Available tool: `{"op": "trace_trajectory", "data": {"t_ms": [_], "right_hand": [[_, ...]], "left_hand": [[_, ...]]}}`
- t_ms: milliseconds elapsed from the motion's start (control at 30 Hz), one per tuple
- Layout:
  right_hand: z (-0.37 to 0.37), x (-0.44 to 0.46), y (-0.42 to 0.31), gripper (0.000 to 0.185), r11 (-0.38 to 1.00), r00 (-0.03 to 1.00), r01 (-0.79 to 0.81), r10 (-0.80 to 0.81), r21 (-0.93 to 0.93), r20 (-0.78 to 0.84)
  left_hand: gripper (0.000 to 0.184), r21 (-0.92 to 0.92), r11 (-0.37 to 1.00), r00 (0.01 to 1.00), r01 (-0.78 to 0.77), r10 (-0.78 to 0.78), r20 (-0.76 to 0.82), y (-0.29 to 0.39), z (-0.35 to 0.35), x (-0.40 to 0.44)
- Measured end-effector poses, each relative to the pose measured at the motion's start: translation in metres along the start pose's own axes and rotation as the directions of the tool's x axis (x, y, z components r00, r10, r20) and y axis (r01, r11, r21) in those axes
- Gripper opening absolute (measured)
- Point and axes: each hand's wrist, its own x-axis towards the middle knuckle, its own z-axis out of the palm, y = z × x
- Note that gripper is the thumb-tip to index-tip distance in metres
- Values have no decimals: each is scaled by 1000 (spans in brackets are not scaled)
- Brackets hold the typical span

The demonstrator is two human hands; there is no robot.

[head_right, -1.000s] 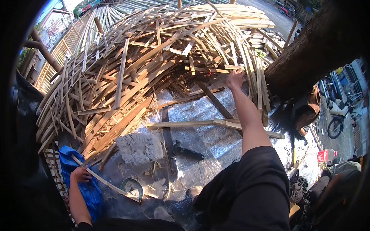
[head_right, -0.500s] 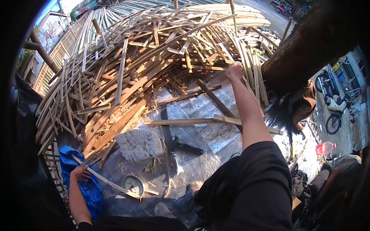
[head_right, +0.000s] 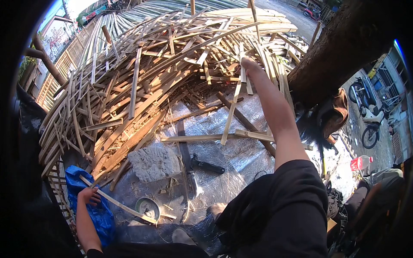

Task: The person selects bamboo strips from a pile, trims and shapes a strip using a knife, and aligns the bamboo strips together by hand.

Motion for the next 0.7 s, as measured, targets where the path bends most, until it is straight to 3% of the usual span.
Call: {"op": "trace_trajectory", "data": {"t_ms": [67, 133, 200, 267, 333, 400, 467, 533, 600, 667, 700], "right_hand": [[31, -2, 3, 15, 914, 985, -160, 121, 373, 126], [58, 4, 22, 14, 913, 982, -41, -39, 407, 185], [88, -63, 0, 17, 918, 997, -43, 15, 394, 74], [112, -99, -3, 17, 845, 998, -43, 12, 534, 61], [122, -86, 24, 24, 873, 998, -60, 37, 484, 57], [147, -41, 72, 34, 918, 990, -54, 102, 394, -101], [154, -150, 37, 42, 982, 912, -125, 170, 140, -373], [173, -200, 42, 45, 993, 900, -33, 80, 115, -429], [189, -234, 63, 45, 981, 915, 190, -164, 37, -368], [199, -275, 68, 44, 971, 949, 234, -218, 41, -227], [204, -294, 65, 42, 966, 964, 255, -250, 39, -87]], "left_hand": [[53, -1, 1000, 1000, 2, -2, -10, 4, -1, -1], [58, 49, 999, 999, 14, -16, 35, 5, -3, -1], [62, 93, 995, 999, 38, -38, 4, 10, 0, -10], [67, 139, 989, 998, 59, -55, -32, 19, -3, -13], [61, 251, 915, 941, 317, -271, -201, 26, -5, -4], [55, 350, 886, 938, 304, -213, -275, 38, -7, -8], [53, 562, 795, 969, 228, -132, -207, 63, -10, -14], [51, 581, 808, 981, 101, 15, -191, 110, 18, -70], [52, 562, 825, 983, -58, 147, -114, 152, 44, -101], [51, 559, 769, 935, -311, 351, 38, 190, 75, -139], [50, 390, 822, 909, -415, 390, 144, 199, 83, -131]]}}
